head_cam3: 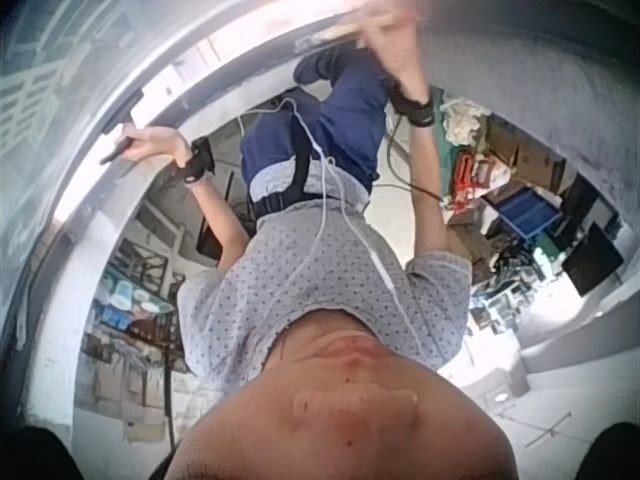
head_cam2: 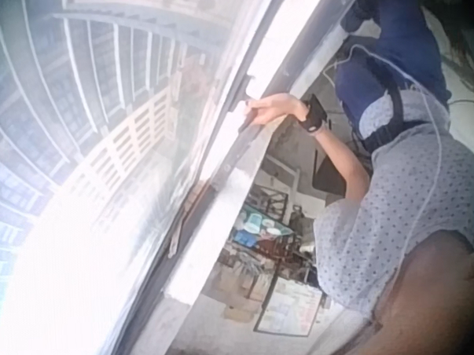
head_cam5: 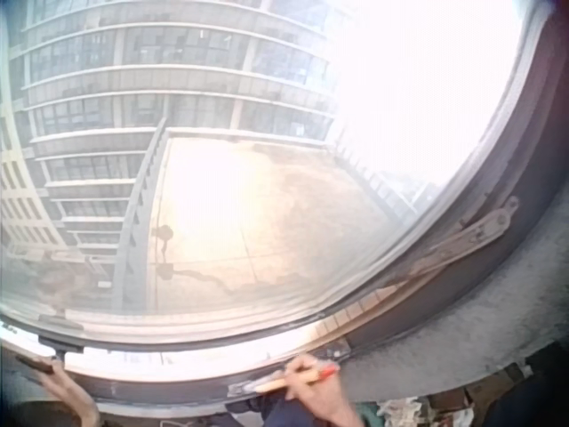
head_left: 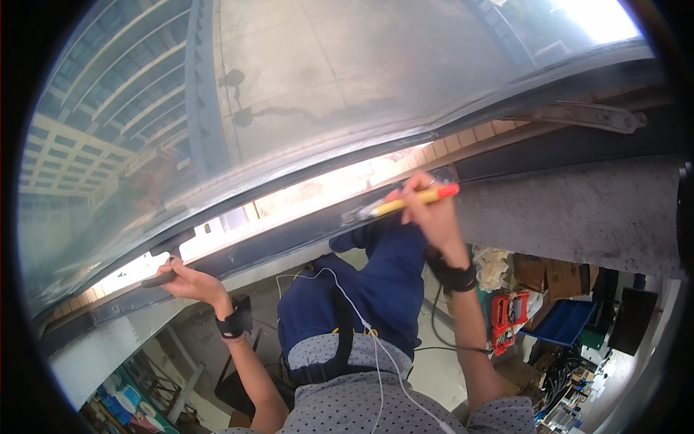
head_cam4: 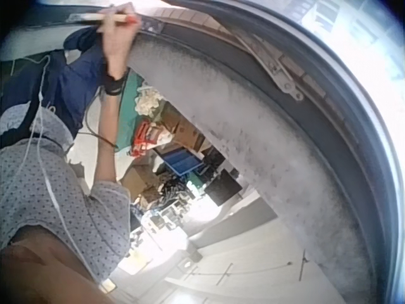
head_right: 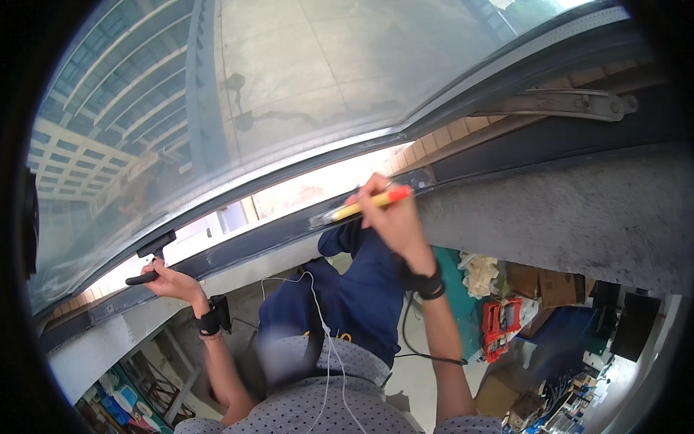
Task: Painting or applying sealant to the wall and frame around a window using a brush.
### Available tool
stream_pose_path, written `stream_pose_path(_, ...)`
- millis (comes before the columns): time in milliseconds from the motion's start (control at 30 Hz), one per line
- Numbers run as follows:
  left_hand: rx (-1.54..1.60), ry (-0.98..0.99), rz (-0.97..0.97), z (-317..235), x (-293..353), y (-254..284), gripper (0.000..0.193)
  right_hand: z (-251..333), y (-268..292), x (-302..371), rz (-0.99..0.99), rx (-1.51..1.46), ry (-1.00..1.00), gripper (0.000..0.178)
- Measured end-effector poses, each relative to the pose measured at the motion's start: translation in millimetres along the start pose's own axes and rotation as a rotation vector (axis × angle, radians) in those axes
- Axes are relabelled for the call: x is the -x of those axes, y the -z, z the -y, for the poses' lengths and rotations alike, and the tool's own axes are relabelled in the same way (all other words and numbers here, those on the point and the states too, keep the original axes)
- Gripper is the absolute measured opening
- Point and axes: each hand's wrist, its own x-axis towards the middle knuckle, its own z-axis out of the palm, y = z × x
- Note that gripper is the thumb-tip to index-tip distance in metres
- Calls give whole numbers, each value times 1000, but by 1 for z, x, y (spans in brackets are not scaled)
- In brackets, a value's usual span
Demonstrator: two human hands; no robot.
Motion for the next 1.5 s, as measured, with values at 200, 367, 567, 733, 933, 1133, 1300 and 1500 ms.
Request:
stream_pose_path(200, -15, -39, 3, 12, -4, 7, 8, -3, -60, 43, -122, 269, 457, 5)
stream_pose_path(367, -3, -18, -13, 10, -2, 5, 6, -10, -67, 66, -80, 275, 493, 8)
stream_pose_path(567, -21, 1, 5, 10, -2, 7, 6, -26, -62, 82, -77, 276, 389, 4)
stream_pose_path(733, -25, -8, 21, 12, -2, 9, 5, -29, -66, 87, -131, 187, 358, 9)
stream_pose_path(933, 0, 0, -1, 12, -2, 7, 9, -24, -66, 83, -132, 144, 289, 8)
stream_pose_path(1133, 16, -8, 7, 8, -1, 5, 9, -26, -63, 78, -99, 188, 374, 6)
stream_pose_path(1300, -20, -18, 29, 6, -2, 5, 8, -20, -61, 74, -65, 231, 428, 7)
stream_pose_path(1500, 18, -6, -21, 7, 0, 4, 5, -22, -62, 79, -45, 172, 329, 7)
